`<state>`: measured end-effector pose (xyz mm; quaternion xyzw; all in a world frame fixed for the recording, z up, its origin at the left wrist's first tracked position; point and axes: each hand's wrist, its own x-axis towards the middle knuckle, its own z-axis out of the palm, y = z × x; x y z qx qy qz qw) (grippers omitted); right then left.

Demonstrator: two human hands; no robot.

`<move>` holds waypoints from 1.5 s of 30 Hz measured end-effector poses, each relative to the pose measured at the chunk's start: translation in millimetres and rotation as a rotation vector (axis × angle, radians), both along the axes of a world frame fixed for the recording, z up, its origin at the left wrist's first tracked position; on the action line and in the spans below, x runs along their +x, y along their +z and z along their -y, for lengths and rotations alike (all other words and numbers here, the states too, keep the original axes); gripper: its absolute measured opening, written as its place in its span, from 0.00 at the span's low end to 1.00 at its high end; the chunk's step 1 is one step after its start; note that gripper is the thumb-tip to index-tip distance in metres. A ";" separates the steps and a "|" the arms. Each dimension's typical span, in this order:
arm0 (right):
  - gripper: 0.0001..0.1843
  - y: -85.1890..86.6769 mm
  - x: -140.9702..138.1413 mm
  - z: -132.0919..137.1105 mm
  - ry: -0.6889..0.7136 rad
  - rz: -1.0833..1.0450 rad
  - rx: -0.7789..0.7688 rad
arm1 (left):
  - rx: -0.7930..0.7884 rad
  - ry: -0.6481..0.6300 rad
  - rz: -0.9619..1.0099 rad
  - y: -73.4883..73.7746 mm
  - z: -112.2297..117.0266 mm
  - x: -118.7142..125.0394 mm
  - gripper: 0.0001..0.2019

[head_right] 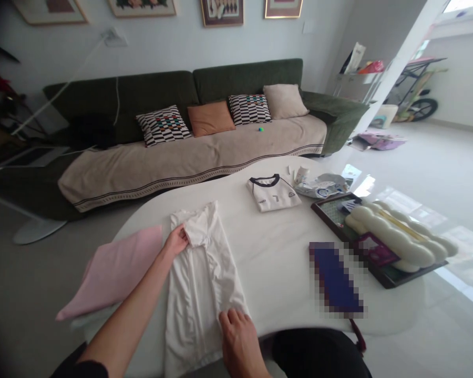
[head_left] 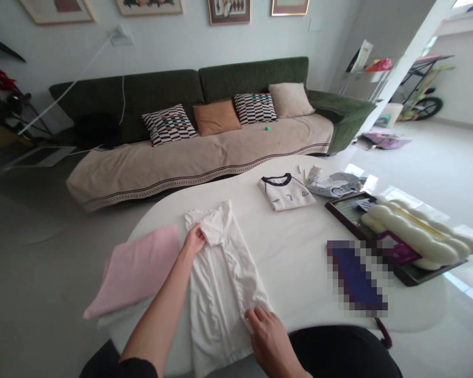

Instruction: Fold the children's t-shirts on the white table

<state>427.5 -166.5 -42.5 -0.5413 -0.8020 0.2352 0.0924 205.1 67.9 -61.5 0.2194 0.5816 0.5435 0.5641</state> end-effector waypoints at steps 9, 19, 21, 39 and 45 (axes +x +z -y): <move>0.20 -20.0 -17.5 20.4 -0.103 -0.119 0.092 | 0.212 0.049 -0.312 6.3 -33.5 4.0 0.37; 0.09 -0.8 -13.9 -4.2 -0.023 -0.166 0.082 | 0.160 -0.199 -1.485 3.5 -29.0 9.1 0.25; 0.15 -7.4 -10.5 -19.9 -0.084 -0.155 0.156 | 0.300 -0.369 -1.555 -0.3 -33.0 29.1 0.22; 0.31 -69.5 -20.2 -28.9 -0.112 0.150 0.272 | 0.097 -0.769 -1.684 -25.6 -75.5 81.6 0.40; 0.31 -60.0 -20.5 -29.1 -0.103 0.123 0.264 | 0.313 -0.783 -1.649 3.3 -7.7 77.1 0.33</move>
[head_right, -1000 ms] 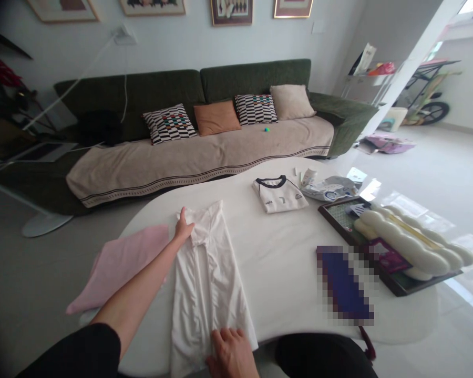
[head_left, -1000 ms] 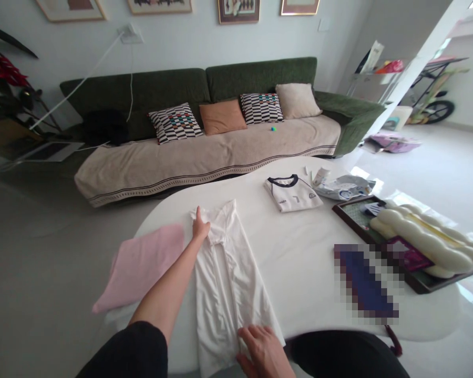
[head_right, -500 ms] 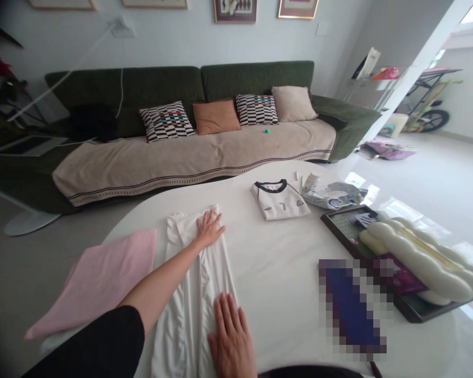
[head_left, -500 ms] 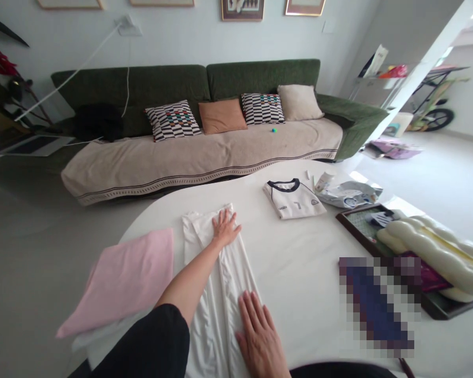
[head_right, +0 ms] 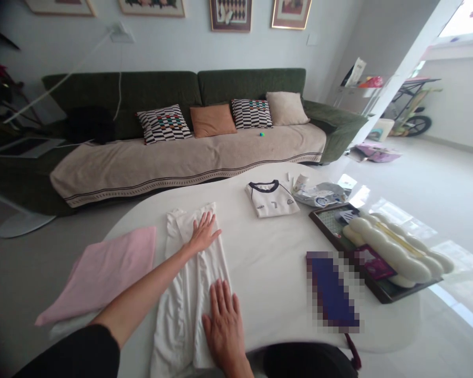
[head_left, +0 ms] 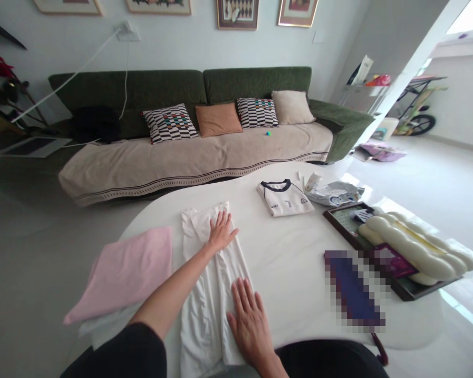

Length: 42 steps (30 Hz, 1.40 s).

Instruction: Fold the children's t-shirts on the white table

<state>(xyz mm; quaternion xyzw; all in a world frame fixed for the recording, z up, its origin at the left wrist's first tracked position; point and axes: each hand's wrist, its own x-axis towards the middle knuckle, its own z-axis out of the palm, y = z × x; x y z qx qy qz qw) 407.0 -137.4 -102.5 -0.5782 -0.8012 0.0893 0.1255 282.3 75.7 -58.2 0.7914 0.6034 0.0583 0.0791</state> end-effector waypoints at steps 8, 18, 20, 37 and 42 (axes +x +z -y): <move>0.30 7.8 -1.8 3.2 -0.001 0.025 -0.009 | 0.026 0.070 0.079 -36.3 225.9 -62.5 0.30; 0.32 19.5 6.3 4.1 0.053 0.015 -0.128 | -0.042 -0.005 -0.010 -13.0 262.5 -61.7 0.32; 0.35 25.1 20.9 9.2 0.151 -0.014 -0.162 | -0.076 -0.084 -0.017 -9.2 275.7 -67.5 0.35; 0.42 40.9 68.0 85.7 0.429 0.130 -0.033 | -0.233 -0.274 -0.047 10.2 322.6 -84.0 0.39; 0.37 112.3 73.4 88.5 0.563 -0.105 -0.442 | -0.643 -0.446 0.242 73.7 314.3 -88.9 0.33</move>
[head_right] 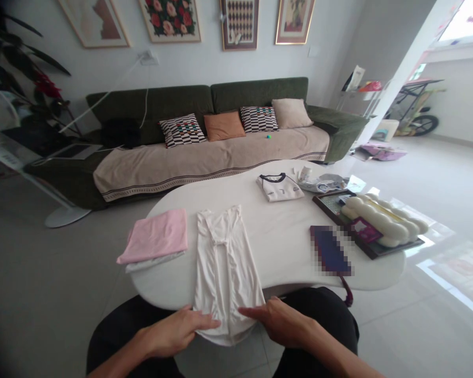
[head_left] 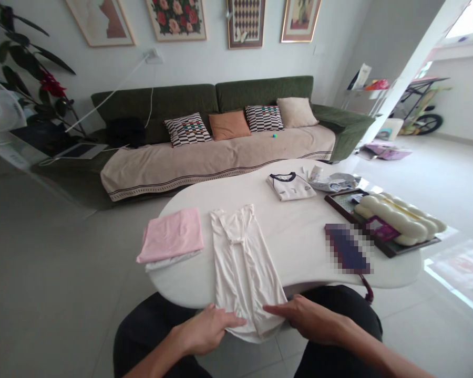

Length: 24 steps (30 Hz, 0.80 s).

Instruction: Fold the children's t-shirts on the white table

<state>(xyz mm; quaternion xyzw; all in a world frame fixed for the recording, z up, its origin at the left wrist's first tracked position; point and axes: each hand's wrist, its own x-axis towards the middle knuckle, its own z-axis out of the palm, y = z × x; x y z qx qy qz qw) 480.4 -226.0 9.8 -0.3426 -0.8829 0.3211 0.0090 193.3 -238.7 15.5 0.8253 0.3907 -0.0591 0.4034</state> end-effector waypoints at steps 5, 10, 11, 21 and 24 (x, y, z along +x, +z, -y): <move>0.27 57.7 -5.1 -83.7 -0.028 -0.138 -0.283 | -0.411 0.067 0.237 53.0 -95.8 -17.8 0.21; 0.26 27.4 -32.4 -201.8 -0.290 -0.092 -0.145 | -0.388 0.606 0.292 12.8 -217.0 -28.9 0.13; 0.27 14.6 -38.8 -218.0 -0.335 -0.076 -0.112 | -0.317 0.697 0.302 -2.8 -231.7 -28.6 0.11; 0.17 -41.4 -56.8 -258.7 -0.496 -0.029 0.178 | -0.038 0.789 0.475 -69.0 -245.7 -46.6 0.09; 0.18 -36.6 -61.9 -267.9 -0.548 -0.001 0.235 | 0.141 0.812 0.390 -64.4 -255.2 -50.9 0.08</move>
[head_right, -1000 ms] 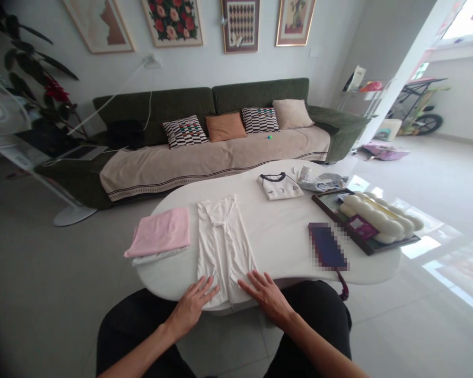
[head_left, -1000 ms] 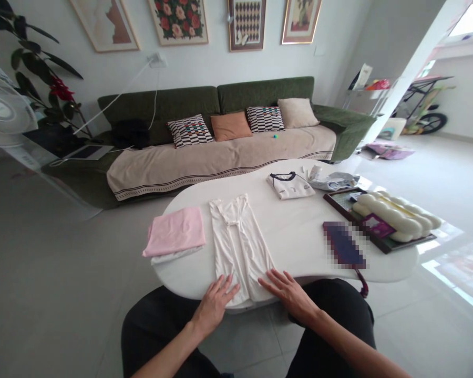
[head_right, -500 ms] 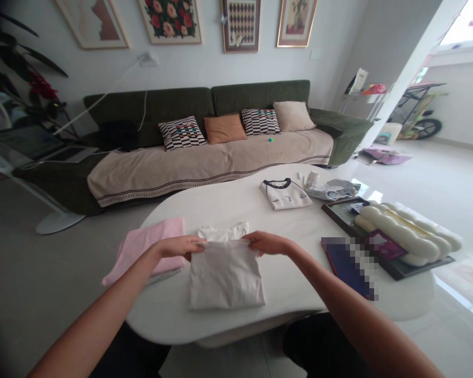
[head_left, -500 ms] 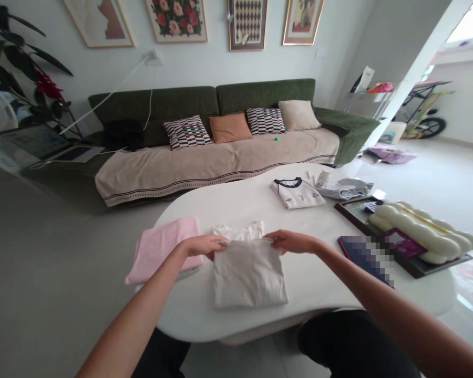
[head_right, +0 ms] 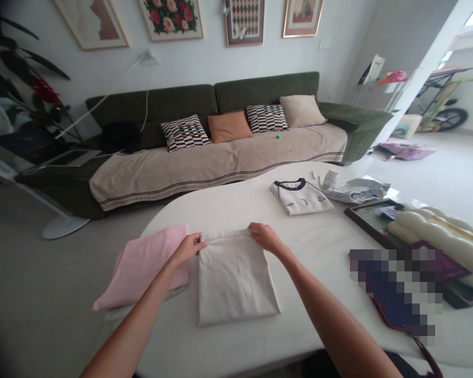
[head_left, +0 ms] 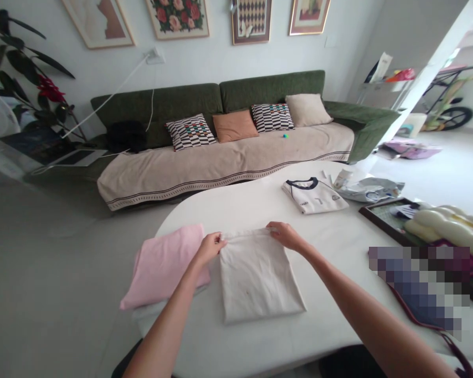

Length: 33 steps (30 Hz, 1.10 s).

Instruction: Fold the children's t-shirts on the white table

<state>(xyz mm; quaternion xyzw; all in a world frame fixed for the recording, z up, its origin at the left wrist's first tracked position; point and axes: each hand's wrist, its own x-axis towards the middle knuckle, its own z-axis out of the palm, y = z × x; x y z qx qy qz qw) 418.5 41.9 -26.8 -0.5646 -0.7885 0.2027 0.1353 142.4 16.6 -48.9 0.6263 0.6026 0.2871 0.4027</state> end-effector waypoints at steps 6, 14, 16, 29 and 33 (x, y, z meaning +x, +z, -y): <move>0.25 -15.6 -34.7 22.5 -0.110 0.104 0.154 | 0.406 0.160 -0.373 -6.7 11.6 29.1 0.19; 0.28 -64.2 -50.6 70.7 0.037 0.235 0.162 | 0.402 -0.173 -0.655 -46.1 51.8 61.9 0.28; 0.28 -63.4 -50.3 69.1 0.032 0.245 0.138 | 0.374 -0.172 -0.652 -46.5 50.3 62.7 0.28; 0.48 -28.7 -49.5 161.9 0.288 0.125 -0.097 | 0.125 -0.099 -0.165 -22.2 143.8 51.4 0.25; 0.61 -41.3 -53.4 185.6 0.316 0.171 -0.039 | 0.096 0.053 0.123 -10.2 193.8 56.0 0.21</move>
